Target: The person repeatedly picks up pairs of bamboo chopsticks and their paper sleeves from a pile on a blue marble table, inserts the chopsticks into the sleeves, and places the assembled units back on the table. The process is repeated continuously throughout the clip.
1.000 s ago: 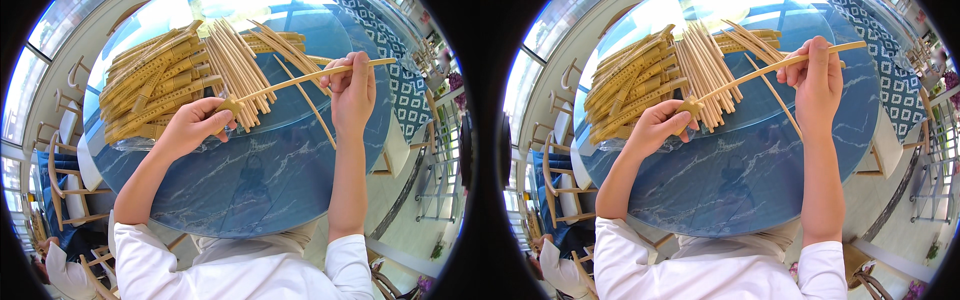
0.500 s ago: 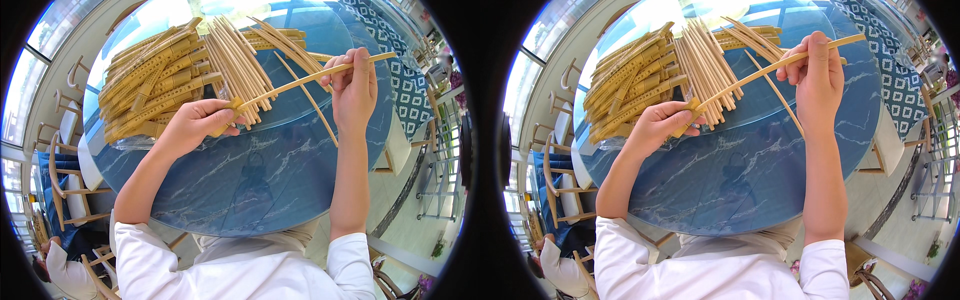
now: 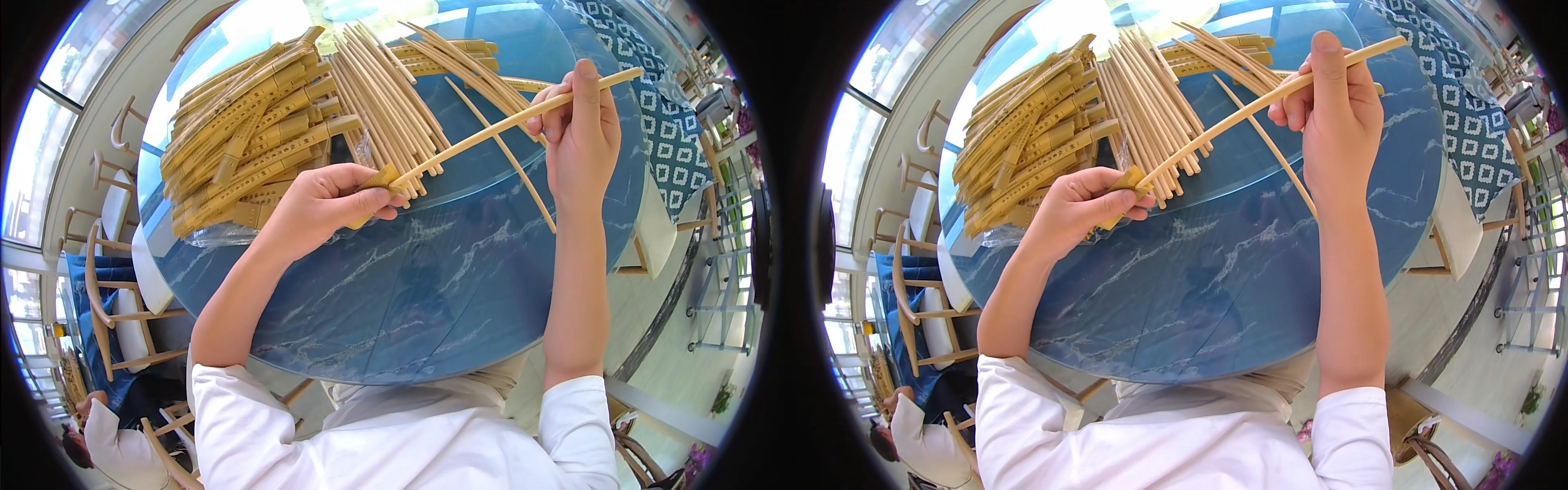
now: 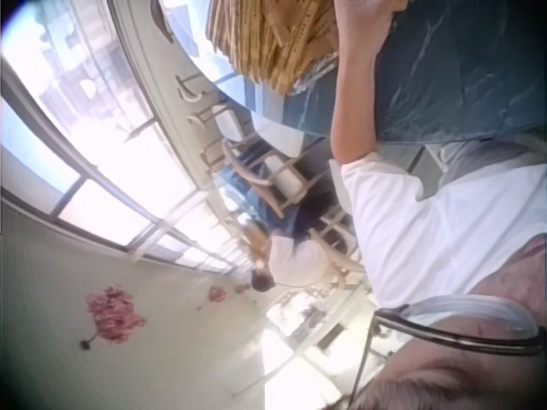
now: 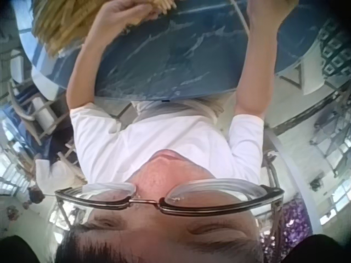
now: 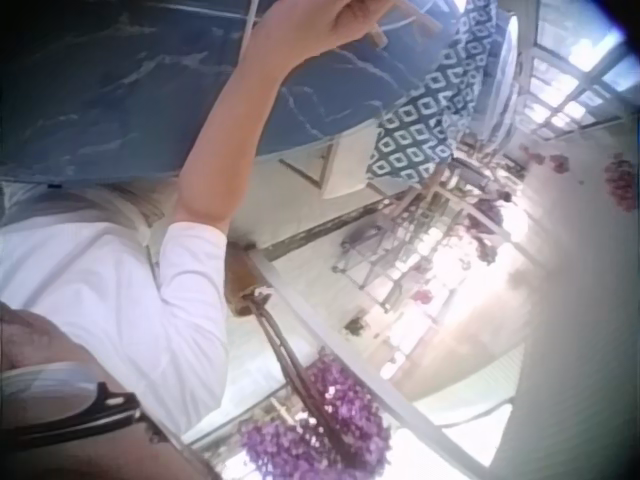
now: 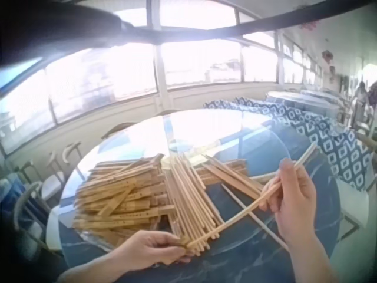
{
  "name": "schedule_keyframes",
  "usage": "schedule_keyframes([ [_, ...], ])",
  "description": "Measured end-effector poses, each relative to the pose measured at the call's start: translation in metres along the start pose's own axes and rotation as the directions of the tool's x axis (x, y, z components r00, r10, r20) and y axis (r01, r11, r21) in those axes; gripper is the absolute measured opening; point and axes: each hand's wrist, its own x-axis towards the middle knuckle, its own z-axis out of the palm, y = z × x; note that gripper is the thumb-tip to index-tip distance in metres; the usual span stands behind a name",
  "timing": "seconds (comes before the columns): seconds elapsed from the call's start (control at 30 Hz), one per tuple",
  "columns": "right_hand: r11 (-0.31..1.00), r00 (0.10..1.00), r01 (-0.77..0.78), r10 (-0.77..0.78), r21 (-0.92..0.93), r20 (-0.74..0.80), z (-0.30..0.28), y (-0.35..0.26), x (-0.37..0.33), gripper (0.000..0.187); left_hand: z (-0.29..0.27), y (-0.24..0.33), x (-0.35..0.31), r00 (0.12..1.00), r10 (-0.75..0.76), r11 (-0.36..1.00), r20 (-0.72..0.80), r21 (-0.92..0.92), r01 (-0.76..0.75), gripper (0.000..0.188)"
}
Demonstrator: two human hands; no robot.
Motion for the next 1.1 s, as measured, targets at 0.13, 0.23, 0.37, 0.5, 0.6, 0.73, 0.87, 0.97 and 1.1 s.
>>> schedule_keyframes([
  [0.13, 0.998, 0.998, -0.007, 0.003, -0.06, -0.063, 0.006, -0.002, -0.003, 0.036, 0.005, 0.002, -0.001, 0.999, -0.016, 1.0, -0.03, 0.011, 0.016, 0.024],
  [0.23, 0.997, 0.998, -0.028, 0.024, -0.069, -0.053, 0.001, 0.002, -0.001, 0.037, 0.004, -0.002, -0.002, 1.0, -0.008, 0.999, -0.028, 0.042, 0.009, 0.023],
  [0.37, 0.988, 0.995, -0.071, 0.061, -0.135, -0.075, 0.0, 0.004, -0.002, 0.041, 0.005, -0.003, -0.002, 0.999, -0.018, 0.998, -0.051, 0.052, 0.02, 0.021],
  [0.5, 0.951, 0.954, -0.283, 0.292, 0.126, -0.063, 0.007, 0.0, 0.001, 0.032, 0.007, 0.0, -0.004, 0.997, -0.015, 0.992, -0.081, 0.121, 0.024, 0.019],
  [0.6, 0.955, 0.962, -0.27, 0.272, 0.12, -0.005, 0.003, -0.001, 0.002, 0.036, 0.008, 0.002, -0.007, 0.995, -0.002, 0.986, -0.104, 0.166, 0.019, 0.019],
  [0.73, 0.981, 0.982, -0.19, 0.191, 0.047, -0.015, 0.001, 0.004, 0.001, 0.041, 0.012, 0.006, -0.008, 0.99, 0.086, 0.976, -0.11, 0.209, -0.062, 0.02],
  [0.87, 0.985, 0.985, -0.157, 0.161, 0.066, -0.055, -0.002, 0.014, 0.002, 0.044, 0.018, 0.018, -0.009, 0.986, 0.097, 0.975, -0.133, 0.212, -0.067, 0.019],
  [0.97, 0.982, 0.982, -0.179, 0.182, 0.05, -0.051, -0.007, 0.017, 0.005, 0.045, 0.02, 0.019, -0.009, 0.988, 0.095, 0.984, -0.126, 0.161, -0.074, 0.019],
  [1.1, 0.978, 0.977, -0.205, 0.207, 0.049, -0.049, -0.01, 0.02, 0.007, 0.045, 0.029, 0.019, -0.008, 0.987, 0.072, 0.986, -0.145, 0.159, -0.049, 0.02],
])
